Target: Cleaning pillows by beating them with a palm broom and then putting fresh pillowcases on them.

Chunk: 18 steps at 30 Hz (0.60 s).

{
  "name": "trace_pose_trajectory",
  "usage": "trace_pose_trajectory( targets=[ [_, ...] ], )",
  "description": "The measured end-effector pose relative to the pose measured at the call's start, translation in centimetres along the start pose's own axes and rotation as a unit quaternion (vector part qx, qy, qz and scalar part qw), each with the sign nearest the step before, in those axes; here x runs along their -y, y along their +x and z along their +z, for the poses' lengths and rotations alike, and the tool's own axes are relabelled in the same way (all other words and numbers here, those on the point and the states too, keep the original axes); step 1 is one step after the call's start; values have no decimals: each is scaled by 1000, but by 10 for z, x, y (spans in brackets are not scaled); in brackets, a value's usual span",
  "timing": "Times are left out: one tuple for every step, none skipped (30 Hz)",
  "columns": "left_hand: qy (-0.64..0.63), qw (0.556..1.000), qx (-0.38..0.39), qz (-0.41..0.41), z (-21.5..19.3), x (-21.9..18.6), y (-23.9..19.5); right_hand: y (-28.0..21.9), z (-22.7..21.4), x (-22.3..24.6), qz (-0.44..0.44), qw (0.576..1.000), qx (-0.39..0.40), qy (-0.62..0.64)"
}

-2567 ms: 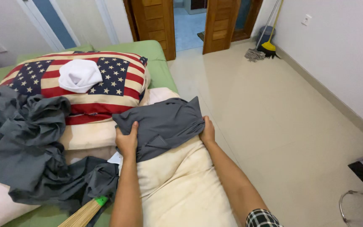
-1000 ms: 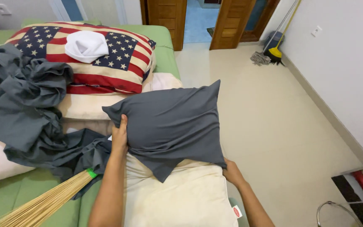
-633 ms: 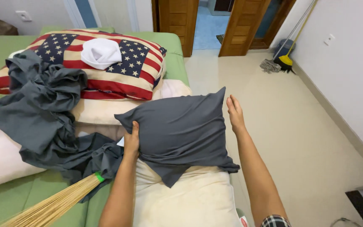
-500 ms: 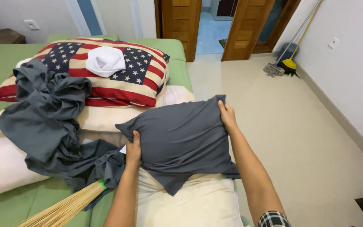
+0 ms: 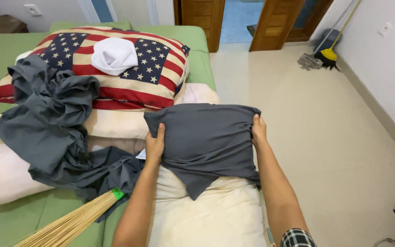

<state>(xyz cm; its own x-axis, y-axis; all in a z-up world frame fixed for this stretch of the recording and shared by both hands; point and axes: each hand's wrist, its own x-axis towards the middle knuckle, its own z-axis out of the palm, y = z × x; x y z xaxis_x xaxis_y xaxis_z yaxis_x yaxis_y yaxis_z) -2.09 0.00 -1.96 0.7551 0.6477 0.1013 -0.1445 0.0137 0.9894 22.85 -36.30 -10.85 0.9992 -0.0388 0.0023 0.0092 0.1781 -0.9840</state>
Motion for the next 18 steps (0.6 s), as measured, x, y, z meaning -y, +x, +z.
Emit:
trace_pose_trajectory(
  targets=[
    [2, 1000, 12, 29, -2, -10, 0, 2, -6, 0, -13, 1000, 8, 23],
    [1, 998, 25, 62, -1, -22, 3, 8, -12, 4, -30, 998, 15, 47],
    [0, 998, 24, 64, -4, -38, 4, -1, -8, 27, -32, 998, 17, 47],
    [-10, 998, 37, 58, -6, -51, 3, -12, -7, 49, -14, 995, 36, 92],
    [-20, 997, 51, 52, -8, -64, 2, -24, -7, 70, 5, 989, 56, 137],
    [-21, 997, 52, 52, -12, -56, 10, -33, -7, 85, 3, 989, 55, 136],
    [-31, 998, 41, 45, -16, -48, 18, -43, -7, 100, 35, 986, 74, 145],
    [-40, 998, 33, 37, -20, -39, 25, -54, -9, 114, 67, 982, 92, 154],
    [-42, 998, 35, 36, -25, -44, 22, -54, -16, 110, 66, 982, 89, 153],
    [-126, 990, 65, -5, -31, -48, 18, -55, -24, 107, 72, 971, 153, 170],
    [-209, 972, 95, -47, -37, -51, 14, -57, -32, 103, 77, 955, 217, 187],
    [-211, 971, 97, -48, -46, -47, 10, -63, -31, 106, 76, 956, 215, 186],
    [-214, 969, 104, -65, -55, -42, 6, -68, -30, 110, 88, 946, 236, 204],
    [-216, 967, 109, -83, -65, -36, -1, -76, -29, 112, 103, 935, 257, 221],
    [-218, 966, 110, -85, -67, -32, -4, -82, -22, 119, 104, 936, 255, 220],
    [-231, 964, 99, -90, -71, -27, -10, -92, -16, 125, 95, 951, 214, 201],
    [-245, 961, 89, -95, -76, -22, -16, -101, -9, 130, 85, 964, 174, 181],
    [-245, 961, 86, -99, -76, -3, -16, -99, -8, 111, 89, 964, 173, 179]
  ],
)
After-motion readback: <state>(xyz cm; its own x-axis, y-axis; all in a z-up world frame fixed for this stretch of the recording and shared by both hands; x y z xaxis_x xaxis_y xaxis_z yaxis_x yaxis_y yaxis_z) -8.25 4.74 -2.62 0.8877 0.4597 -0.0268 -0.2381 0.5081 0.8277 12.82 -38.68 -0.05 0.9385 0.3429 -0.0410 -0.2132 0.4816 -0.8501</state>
